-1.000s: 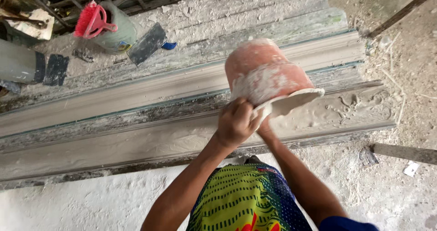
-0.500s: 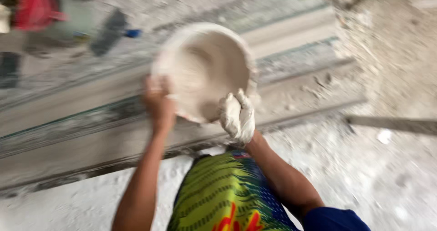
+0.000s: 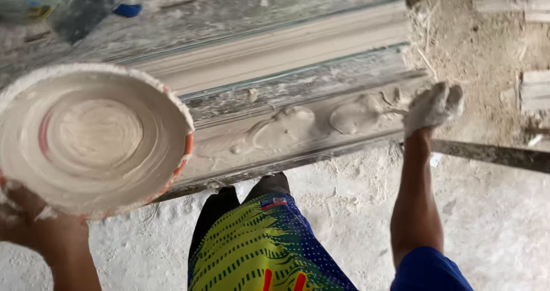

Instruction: The person scoops white plaster paste from a bowl and presses it by hand into the grooves of long decorative molding strips laid on a workbench, smoothing the paste along the profiles with their fingers. They refill paste from the bowl repeatedly and at the end rinse their hands in a bucket of water.

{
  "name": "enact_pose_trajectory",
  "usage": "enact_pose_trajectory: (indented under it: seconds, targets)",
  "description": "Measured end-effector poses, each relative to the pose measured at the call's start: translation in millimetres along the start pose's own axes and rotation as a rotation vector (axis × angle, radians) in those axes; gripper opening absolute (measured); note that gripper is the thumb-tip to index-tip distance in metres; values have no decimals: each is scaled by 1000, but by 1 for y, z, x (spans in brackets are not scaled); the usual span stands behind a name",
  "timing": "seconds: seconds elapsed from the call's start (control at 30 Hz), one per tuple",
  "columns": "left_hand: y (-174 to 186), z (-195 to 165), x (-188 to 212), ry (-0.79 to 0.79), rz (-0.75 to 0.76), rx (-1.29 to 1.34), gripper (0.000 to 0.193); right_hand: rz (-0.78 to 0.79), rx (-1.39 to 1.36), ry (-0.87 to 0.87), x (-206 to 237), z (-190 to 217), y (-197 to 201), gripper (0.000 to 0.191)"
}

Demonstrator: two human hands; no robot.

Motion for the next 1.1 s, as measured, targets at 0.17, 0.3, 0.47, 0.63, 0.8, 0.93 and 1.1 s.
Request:
enact_pose_trajectory:
  seconds: [0.17, 0.3, 0.47, 0.63, 0.8, 0.93, 1.1]
  targets:
    - [81, 77, 18, 125, -183, -81, 43, 325, 1227, 48, 68, -29, -53, 35]
    - [147, 140, 38, 221, -266, -103, 43, 777, 1245, 156, 135, -64, -95, 35]
    - [201, 189, 61, 303, -366, -91, 42, 1169, 1676, 395, 177, -102, -146, 34]
    - [222, 205, 78, 349, -390, -117, 41, 1124, 1741, -46, 183, -115, -168, 36]
    - [219, 195, 91, 372, -429, -135, 41, 1490, 2008, 226, 183, -129, -175, 32]
    - [202, 175, 97, 387, -448, -163, 40, 1826, 2134, 668, 172, -135, -173, 28]
    - [175, 142, 106, 417, -457, -200, 40, 1710, 1239, 703, 134, -119, -173, 14]
Point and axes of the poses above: each hand's wrist, its own x-axis away from the middle knuckle, its own y-axis out of the back of the hand, z = x × y, the point moved 2 cm from there along -x, towards the middle knuckle, and after that the axes turned 10 degrees about -x, right-handed, at the moved point
